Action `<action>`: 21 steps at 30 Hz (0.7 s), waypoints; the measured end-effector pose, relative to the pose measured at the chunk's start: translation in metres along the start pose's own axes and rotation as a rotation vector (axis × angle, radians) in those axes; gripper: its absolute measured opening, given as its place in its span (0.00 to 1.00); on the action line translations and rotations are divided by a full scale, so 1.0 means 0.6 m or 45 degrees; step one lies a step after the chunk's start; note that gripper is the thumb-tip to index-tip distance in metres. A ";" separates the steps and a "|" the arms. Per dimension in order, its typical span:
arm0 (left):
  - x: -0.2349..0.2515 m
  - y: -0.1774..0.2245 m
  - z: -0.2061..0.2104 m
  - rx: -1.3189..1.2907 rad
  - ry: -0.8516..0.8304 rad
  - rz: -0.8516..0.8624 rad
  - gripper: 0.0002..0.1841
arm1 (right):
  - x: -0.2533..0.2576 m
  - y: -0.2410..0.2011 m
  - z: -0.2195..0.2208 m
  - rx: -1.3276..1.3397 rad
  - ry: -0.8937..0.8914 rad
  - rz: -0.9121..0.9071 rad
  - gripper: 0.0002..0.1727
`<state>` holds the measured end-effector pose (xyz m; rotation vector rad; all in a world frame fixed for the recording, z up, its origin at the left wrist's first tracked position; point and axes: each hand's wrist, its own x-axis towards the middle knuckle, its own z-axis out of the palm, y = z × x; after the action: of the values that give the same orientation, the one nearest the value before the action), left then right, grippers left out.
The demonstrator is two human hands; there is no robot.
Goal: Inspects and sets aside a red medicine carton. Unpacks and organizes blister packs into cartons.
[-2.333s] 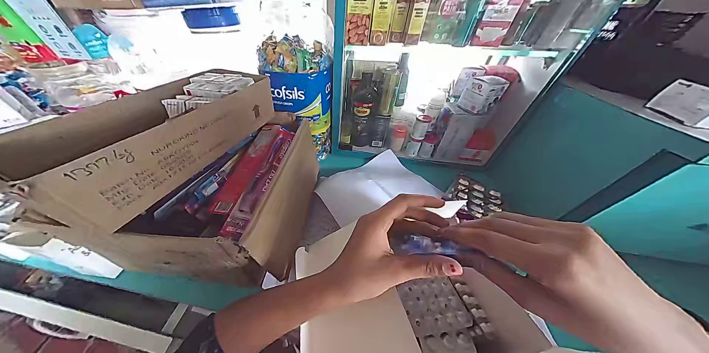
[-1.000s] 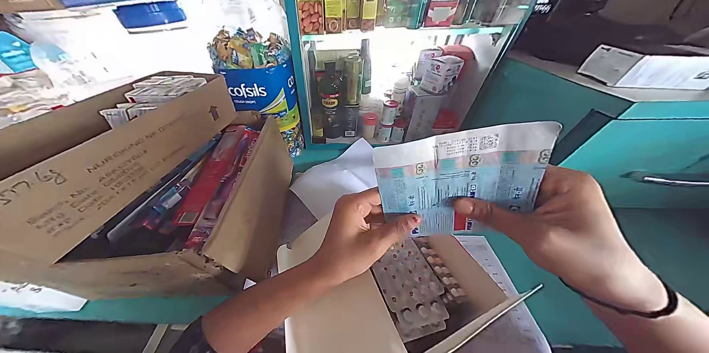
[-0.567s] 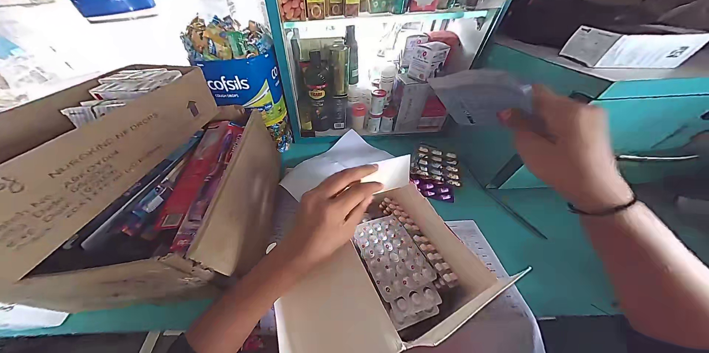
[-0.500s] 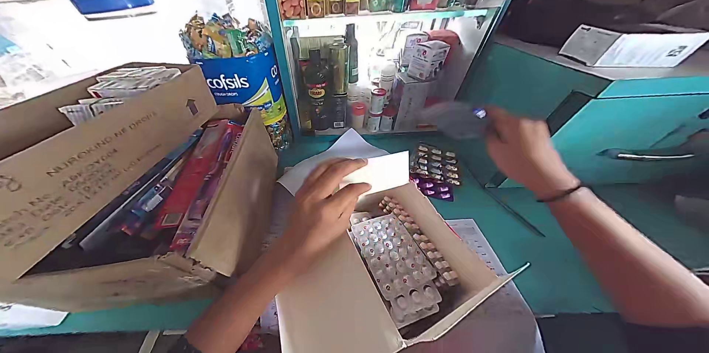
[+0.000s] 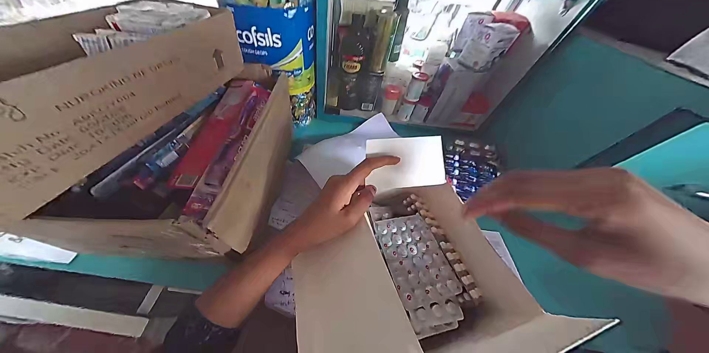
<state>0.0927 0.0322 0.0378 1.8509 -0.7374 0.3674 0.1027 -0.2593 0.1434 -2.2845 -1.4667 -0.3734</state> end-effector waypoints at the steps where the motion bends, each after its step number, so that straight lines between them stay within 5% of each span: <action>1: -0.003 0.003 0.000 0.009 0.013 0.007 0.25 | 0.006 -0.020 0.014 0.025 -0.122 -0.083 0.15; 5: -0.014 0.003 -0.002 0.037 0.065 0.126 0.23 | 0.044 -0.040 0.085 -0.095 -0.692 -0.067 0.42; 7: -0.015 0.003 0.002 0.040 0.113 0.179 0.23 | 0.055 -0.035 0.098 -0.029 -0.753 -0.039 0.46; 11: -0.015 0.006 0.000 0.064 0.089 0.239 0.23 | 0.036 -0.030 0.077 -0.005 -0.570 -0.145 0.42; 13: -0.015 0.008 0.002 0.049 0.095 0.248 0.23 | 0.022 -0.018 0.054 0.077 -0.501 -0.225 0.31; 17: -0.015 0.007 0.000 0.037 0.075 0.221 0.23 | 0.007 -0.006 0.013 0.485 -0.727 -0.290 0.20; 21: -0.015 0.010 0.002 0.071 0.078 0.216 0.23 | -0.001 -0.029 0.040 0.453 -0.774 -0.253 0.18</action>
<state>0.0819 0.0323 0.0365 1.8259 -0.8522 0.5568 0.0865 -0.2423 0.1250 -2.0488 -1.8622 0.5434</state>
